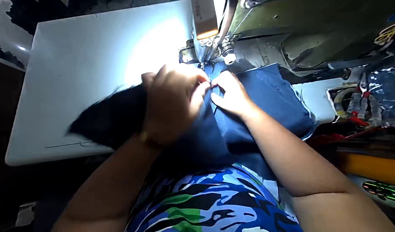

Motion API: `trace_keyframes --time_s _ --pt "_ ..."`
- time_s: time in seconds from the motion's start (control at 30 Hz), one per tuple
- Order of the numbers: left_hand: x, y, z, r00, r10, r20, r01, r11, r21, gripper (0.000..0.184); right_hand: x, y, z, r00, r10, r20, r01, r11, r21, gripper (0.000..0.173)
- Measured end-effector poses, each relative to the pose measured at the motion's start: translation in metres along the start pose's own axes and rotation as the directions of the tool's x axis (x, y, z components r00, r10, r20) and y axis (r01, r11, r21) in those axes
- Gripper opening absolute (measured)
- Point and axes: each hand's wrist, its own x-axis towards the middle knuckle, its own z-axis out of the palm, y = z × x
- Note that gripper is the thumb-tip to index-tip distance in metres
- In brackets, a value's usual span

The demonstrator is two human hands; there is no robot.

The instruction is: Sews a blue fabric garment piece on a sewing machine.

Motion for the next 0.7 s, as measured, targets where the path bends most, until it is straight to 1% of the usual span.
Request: trace_keyframes --time_s 0.03,0.1,0.17,0.2,0.3,0.37,0.43,0.5,0.7 --pt "0.006 -0.021 0.030 0.993 -0.088 0.075 0.087 0.996 0.007 0.020 -0.002 -0.003 0.001 1.000 0.015 0.000 -0.015 1.000 -0.005 0.026" --pt "0.009 -0.053 0.072 0.934 -0.236 0.267 0.248 0.969 -0.011 0.028 -0.005 -0.006 0.001 0.999 0.043 0.012 -0.043 0.999 -0.020 0.032" --pt "0.007 -0.068 0.093 0.880 -0.297 0.370 0.335 0.941 -0.042 0.030 -0.005 -0.004 0.000 0.998 0.047 0.032 -0.046 0.998 -0.035 0.037" --pt "0.008 -0.070 0.096 0.866 -0.303 0.398 0.354 0.933 -0.060 0.030 -0.005 -0.001 0.000 0.999 0.030 0.039 -0.029 0.999 -0.036 0.037" --pt "0.015 -0.074 0.099 0.876 -0.258 0.408 0.338 0.931 -0.137 0.026 -0.003 0.009 -0.001 0.999 -0.035 0.040 0.036 0.999 -0.020 0.036" --pt "0.019 -0.077 0.104 0.892 -0.217 0.396 0.300 0.941 -0.158 0.023 -0.001 0.009 -0.003 0.998 -0.030 0.057 0.031 0.999 -0.009 0.035" --pt "0.021 -0.078 0.106 0.882 -0.210 0.422 0.299 0.942 -0.156 0.022 -0.001 0.008 -0.003 0.998 -0.025 0.057 0.025 1.000 -0.005 0.035" --pt "0.021 -0.079 0.108 0.889 -0.188 0.416 0.275 0.948 -0.159 0.021 -0.001 0.008 -0.003 0.998 -0.015 0.064 0.015 1.000 -0.004 0.035" --pt "0.020 -0.075 0.109 0.893 -0.214 0.395 0.288 0.947 -0.139 0.021 -0.001 0.006 -0.004 0.998 -0.005 0.067 0.006 1.000 -0.011 0.035"
